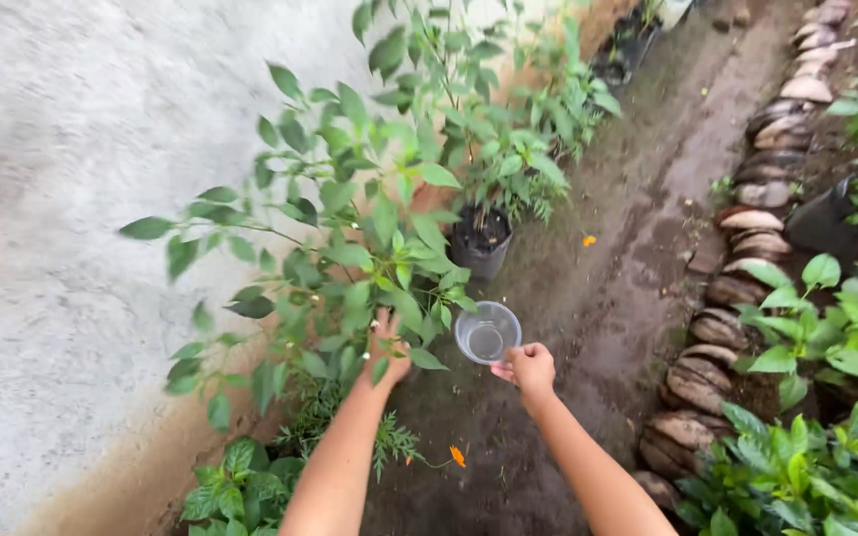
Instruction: The person is watering multiple potted plants in a garden area using a small plastic cup to scoop water from a bucket and pour it onto the soil of each plant.
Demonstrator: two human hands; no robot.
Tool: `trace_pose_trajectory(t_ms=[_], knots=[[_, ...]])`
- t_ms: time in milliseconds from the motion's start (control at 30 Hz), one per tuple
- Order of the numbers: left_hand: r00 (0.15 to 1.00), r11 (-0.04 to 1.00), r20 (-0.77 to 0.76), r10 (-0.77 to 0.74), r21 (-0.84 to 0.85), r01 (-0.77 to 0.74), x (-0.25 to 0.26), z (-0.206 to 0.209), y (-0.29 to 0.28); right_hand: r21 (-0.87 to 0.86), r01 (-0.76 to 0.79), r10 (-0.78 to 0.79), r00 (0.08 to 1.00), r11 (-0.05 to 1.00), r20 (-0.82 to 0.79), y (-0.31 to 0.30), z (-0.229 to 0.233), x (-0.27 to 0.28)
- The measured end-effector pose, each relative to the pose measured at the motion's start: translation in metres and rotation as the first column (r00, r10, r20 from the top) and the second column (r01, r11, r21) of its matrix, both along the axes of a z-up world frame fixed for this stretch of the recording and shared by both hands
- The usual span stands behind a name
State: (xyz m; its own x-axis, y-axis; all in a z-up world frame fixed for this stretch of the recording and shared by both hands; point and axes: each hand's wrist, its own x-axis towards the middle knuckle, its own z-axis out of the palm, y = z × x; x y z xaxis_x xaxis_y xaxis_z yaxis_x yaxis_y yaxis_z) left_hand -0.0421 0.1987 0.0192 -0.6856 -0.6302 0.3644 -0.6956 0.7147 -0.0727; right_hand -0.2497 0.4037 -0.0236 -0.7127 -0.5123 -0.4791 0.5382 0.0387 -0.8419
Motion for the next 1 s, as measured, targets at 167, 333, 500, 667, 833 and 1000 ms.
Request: trace_pose_trajectory(t_ms=[167,333,500,667,833,1000], knots=[[0.927,0.768,0.337,-0.164,0.634,-0.095,-0.019,0.034,0.062,0.003,0.068,-0.067,0.997,0.998,-0.032,0.022,0.038,-0.012],[0.999,0.473,0.042,-0.012,0.881,-0.031,-0.041,0.025,0.078,-0.012,0.109,-0.109,0.994,0.994,-0.006,0.042,0.087,-0.009],[0.925,0.269,-0.353,0.143,0.913,0.307,-0.058,0.014,0.084,-0.038,0.074,-0.075,0.997,0.997,-0.018,0.059,0.106,0.004],[0.839,0.117,-0.436,0.325,0.899,0.422,-0.040,0.055,0.103,-0.037,0.016,-0.018,0.999,0.999,-0.043,0.064,0.120,0.022],[0.630,0.103,-0.504,0.590,0.822,0.561,-0.004,0.103,0.078,-0.064,-0.111,0.104,0.988,0.992,-0.114,0.031,0.172,0.045],[0.489,0.276,-0.625,0.608,0.744,0.608,0.064,0.135,0.044,-0.065,-0.252,0.238,0.956,0.966,-0.171,-0.024,0.189,0.086]])
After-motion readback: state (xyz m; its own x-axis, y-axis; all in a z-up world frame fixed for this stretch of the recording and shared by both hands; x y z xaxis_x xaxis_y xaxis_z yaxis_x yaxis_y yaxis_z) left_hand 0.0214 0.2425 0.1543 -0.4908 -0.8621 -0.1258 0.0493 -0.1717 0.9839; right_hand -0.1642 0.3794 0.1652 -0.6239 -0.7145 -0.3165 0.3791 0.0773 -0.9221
